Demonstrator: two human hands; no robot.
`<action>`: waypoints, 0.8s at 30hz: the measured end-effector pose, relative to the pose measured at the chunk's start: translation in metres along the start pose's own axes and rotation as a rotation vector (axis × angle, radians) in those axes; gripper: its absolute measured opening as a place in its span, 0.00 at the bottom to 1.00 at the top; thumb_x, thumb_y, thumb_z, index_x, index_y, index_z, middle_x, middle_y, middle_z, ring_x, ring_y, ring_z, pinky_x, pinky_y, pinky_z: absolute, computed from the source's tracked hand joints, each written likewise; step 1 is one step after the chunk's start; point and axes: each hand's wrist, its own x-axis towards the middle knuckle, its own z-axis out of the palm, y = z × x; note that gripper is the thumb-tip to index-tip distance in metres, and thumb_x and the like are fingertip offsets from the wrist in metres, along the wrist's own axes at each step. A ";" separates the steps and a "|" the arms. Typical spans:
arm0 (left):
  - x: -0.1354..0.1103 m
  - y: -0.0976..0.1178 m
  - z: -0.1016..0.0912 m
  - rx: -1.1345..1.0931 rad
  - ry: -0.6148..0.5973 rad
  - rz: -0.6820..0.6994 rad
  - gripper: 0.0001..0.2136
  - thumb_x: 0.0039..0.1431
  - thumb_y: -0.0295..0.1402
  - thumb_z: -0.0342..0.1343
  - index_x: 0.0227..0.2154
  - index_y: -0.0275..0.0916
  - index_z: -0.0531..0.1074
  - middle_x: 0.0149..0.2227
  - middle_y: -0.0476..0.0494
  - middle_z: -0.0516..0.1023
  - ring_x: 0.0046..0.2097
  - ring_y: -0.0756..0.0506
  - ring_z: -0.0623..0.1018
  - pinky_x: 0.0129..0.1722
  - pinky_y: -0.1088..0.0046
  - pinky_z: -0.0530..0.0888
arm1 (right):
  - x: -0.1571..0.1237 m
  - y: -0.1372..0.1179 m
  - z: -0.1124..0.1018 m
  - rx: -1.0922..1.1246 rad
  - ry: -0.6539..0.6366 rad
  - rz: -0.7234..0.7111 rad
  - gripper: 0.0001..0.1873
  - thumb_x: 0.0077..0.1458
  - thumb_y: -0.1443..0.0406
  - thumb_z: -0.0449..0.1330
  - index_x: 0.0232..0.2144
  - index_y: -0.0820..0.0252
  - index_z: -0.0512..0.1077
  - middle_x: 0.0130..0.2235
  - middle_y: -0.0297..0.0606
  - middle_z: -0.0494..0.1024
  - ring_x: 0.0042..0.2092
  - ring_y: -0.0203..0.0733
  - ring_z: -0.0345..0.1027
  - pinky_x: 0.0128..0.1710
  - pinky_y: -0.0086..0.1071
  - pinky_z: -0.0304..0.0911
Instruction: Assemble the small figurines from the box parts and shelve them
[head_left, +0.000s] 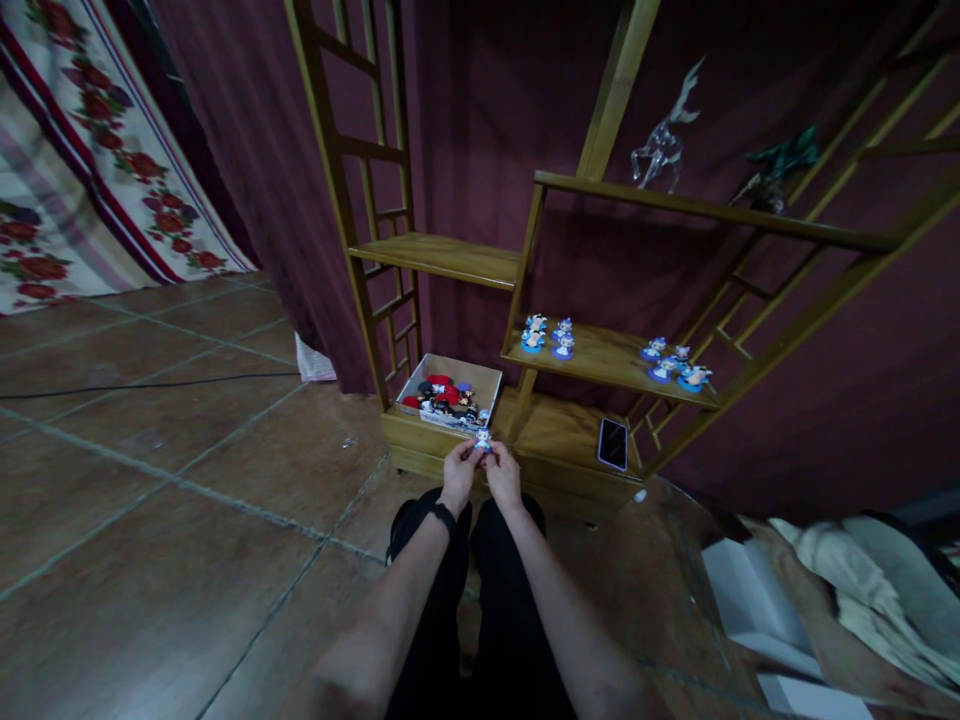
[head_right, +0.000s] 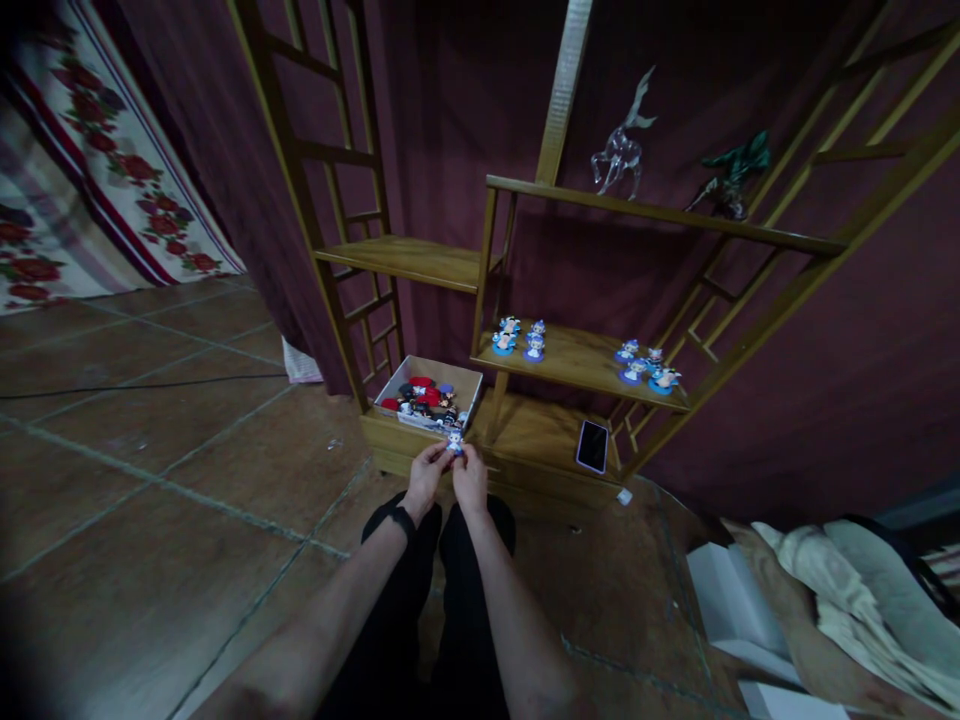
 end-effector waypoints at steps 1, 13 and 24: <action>0.000 0.000 0.000 0.010 0.000 0.011 0.17 0.35 0.36 0.66 0.32 0.34 0.74 0.28 0.44 0.77 0.32 0.48 0.75 0.37 0.67 0.72 | 0.000 0.000 0.000 -0.009 0.000 -0.004 0.14 0.49 0.66 0.49 0.36 0.51 0.71 0.35 0.31 0.76 0.39 0.40 0.68 0.41 0.33 0.63; 0.005 -0.001 -0.004 0.127 0.008 0.112 0.12 0.36 0.29 0.65 0.28 0.38 0.73 0.27 0.46 0.76 0.35 0.45 0.76 0.41 0.66 0.70 | 0.003 -0.002 -0.001 -0.061 -0.036 0.006 0.11 0.48 0.66 0.50 0.34 0.52 0.70 0.37 0.32 0.76 0.40 0.40 0.68 0.44 0.33 0.60; -0.004 -0.002 -0.002 0.112 -0.071 0.074 0.14 0.37 0.29 0.63 0.32 0.37 0.71 0.33 0.44 0.76 0.33 0.47 0.75 0.37 0.69 0.71 | 0.004 -0.006 -0.004 -0.075 0.087 0.103 0.10 0.48 0.56 0.53 0.29 0.54 0.68 0.30 0.33 0.76 0.34 0.41 0.69 0.35 0.32 0.61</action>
